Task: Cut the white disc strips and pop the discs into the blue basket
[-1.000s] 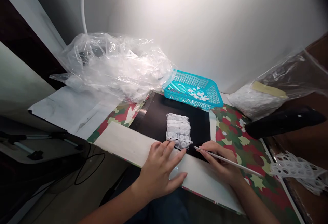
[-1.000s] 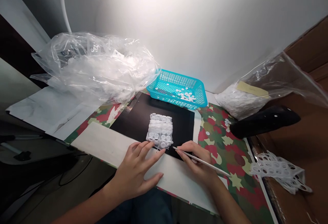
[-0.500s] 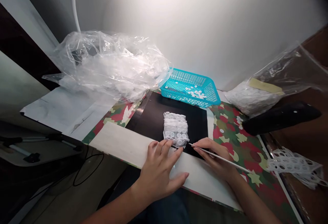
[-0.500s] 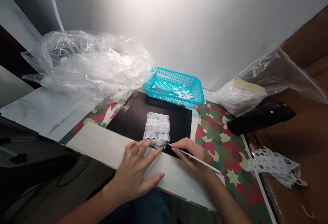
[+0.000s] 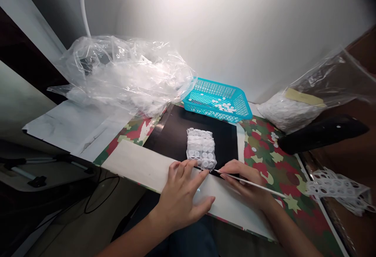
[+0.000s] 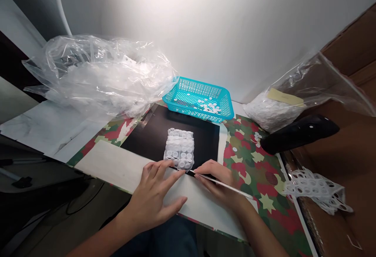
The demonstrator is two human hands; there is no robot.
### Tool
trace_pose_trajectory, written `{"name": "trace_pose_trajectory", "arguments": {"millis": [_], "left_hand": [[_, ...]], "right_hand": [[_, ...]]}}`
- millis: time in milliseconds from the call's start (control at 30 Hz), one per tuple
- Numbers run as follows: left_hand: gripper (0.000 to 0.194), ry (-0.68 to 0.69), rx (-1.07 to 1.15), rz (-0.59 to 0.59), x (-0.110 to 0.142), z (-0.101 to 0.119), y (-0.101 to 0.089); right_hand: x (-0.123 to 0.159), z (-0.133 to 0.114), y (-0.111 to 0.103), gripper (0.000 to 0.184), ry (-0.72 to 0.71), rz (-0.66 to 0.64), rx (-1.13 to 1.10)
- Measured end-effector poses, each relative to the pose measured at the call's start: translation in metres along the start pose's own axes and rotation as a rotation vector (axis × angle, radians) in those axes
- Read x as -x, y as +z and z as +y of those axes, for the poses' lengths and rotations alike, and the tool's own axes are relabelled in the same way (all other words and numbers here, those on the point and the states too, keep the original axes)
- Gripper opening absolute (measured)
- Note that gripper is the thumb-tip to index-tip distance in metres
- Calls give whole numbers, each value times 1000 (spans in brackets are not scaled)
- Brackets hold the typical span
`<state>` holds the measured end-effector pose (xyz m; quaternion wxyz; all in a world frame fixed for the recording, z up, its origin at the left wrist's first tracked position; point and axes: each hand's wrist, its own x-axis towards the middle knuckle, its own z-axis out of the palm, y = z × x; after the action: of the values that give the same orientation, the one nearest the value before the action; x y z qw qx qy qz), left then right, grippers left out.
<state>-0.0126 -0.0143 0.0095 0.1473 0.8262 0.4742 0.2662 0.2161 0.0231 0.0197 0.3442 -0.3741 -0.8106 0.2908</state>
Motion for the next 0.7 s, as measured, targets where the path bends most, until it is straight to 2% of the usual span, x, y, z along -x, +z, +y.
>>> {"name": "trace_pose_trajectory", "arguments": {"millis": [267,467,700], "left_hand": [[47,14,-37,13,2,-2,2],[45,22,-47,5,2,-2,1],[42,15,-32,7,0,0,0]], "right_hand": [[1,7,4,28,-167,-18,63],[1,9,2,32,-319,-22,223],[-1,1,2,34,-410,-42,440]]}}
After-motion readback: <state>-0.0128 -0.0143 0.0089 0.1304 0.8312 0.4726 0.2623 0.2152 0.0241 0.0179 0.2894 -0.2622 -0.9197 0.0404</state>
